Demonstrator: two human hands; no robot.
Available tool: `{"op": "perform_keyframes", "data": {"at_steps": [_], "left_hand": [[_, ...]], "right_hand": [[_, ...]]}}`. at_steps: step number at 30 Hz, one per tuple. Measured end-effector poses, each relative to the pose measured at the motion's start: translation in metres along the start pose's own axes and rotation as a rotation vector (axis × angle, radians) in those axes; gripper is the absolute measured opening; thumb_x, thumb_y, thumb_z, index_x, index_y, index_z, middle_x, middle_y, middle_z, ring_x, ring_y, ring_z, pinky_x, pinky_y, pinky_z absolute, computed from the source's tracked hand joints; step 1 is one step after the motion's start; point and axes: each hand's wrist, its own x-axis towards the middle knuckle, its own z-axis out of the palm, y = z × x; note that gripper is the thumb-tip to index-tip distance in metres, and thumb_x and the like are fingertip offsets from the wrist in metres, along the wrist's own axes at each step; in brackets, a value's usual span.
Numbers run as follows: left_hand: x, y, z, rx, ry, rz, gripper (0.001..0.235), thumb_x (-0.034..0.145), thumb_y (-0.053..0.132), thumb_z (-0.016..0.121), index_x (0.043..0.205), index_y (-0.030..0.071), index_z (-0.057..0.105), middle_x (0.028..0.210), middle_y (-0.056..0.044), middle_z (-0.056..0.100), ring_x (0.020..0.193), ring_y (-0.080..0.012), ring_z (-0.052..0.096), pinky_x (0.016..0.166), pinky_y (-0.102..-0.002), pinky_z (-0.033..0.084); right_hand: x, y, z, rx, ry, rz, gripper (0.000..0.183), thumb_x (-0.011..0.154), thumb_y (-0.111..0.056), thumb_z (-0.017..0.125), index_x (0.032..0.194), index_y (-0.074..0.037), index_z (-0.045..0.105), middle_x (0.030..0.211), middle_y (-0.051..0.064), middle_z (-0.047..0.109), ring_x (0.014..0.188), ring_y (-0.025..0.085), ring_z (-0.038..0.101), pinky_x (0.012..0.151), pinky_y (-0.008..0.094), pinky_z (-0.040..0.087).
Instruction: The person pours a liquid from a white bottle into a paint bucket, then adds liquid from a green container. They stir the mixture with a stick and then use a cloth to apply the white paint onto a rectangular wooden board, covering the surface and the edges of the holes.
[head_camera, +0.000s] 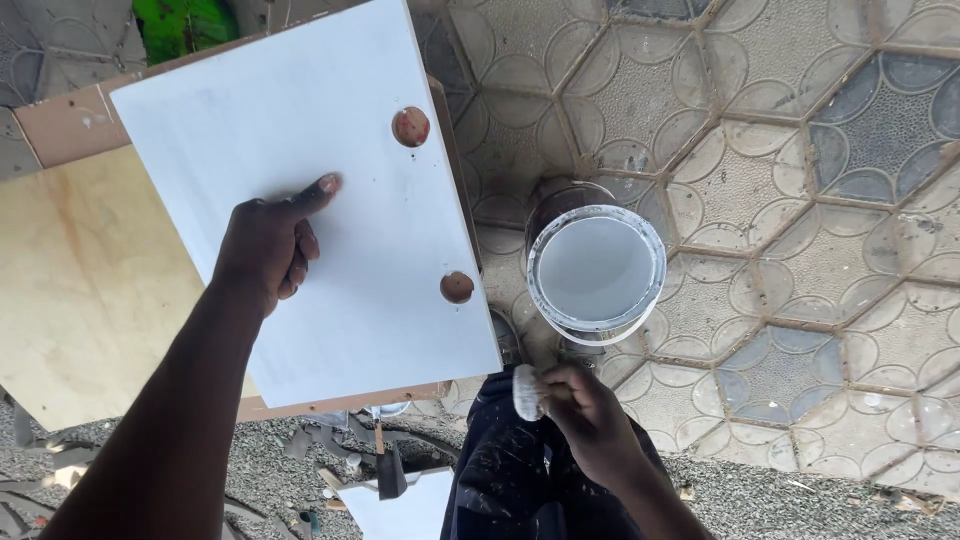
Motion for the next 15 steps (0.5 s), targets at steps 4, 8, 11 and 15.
{"op": "perform_keyframes", "data": {"at_steps": [4,8,11,15], "left_hand": [[-0.001,-0.001,0.003,0.008,0.008,-0.013,0.071,0.092,0.058,0.079,0.058,0.0,0.058,0.043,-0.01,0.044,0.03,-0.0147,0.043,0.025,-0.026,0.033],[-0.003,0.006,0.0,0.022,0.012,-0.037,0.072,0.09,0.058,0.08,0.055,-0.002,0.058,0.042,-0.011,0.044,0.03,-0.0151,0.043,0.024,-0.026,0.033],[-0.01,0.023,0.002,0.106,0.017,-0.14,0.074,0.084,0.063,0.075,0.05,0.005,0.044,0.043,-0.008,0.04,0.033,-0.0206,0.035,0.035,-0.032,0.019],[-0.012,0.029,-0.001,0.071,-0.003,-0.145,0.073,0.083,0.061,0.077,0.049,0.005,0.044,0.041,-0.008,0.039,0.03,-0.0206,0.034,0.032,-0.032,0.018]], "right_hand": [[0.042,-0.012,0.01,0.024,0.223,-0.019,0.011,0.094,-0.009,0.061,0.104,-0.009,0.067,0.076,0.014,0.074,0.075,0.025,0.068,0.075,0.044,0.052],[0.196,-0.102,0.002,-0.053,0.377,-0.468,0.009,0.099,-0.008,0.059,0.103,-0.01,0.066,0.089,0.013,0.071,0.087,0.031,0.07,0.086,0.048,0.051],[0.279,-0.164,-0.015,0.072,0.27,-0.703,0.009,0.095,-0.006,0.061,0.095,-0.014,0.056,0.088,-0.001,0.06,0.078,0.008,0.051,0.071,0.025,0.044],[0.163,-0.12,-0.025,-0.162,0.058,-0.522,0.008,0.096,-0.02,0.053,0.091,-0.015,0.055,0.078,-0.001,0.061,0.07,0.012,0.058,0.067,0.031,0.046]]}}
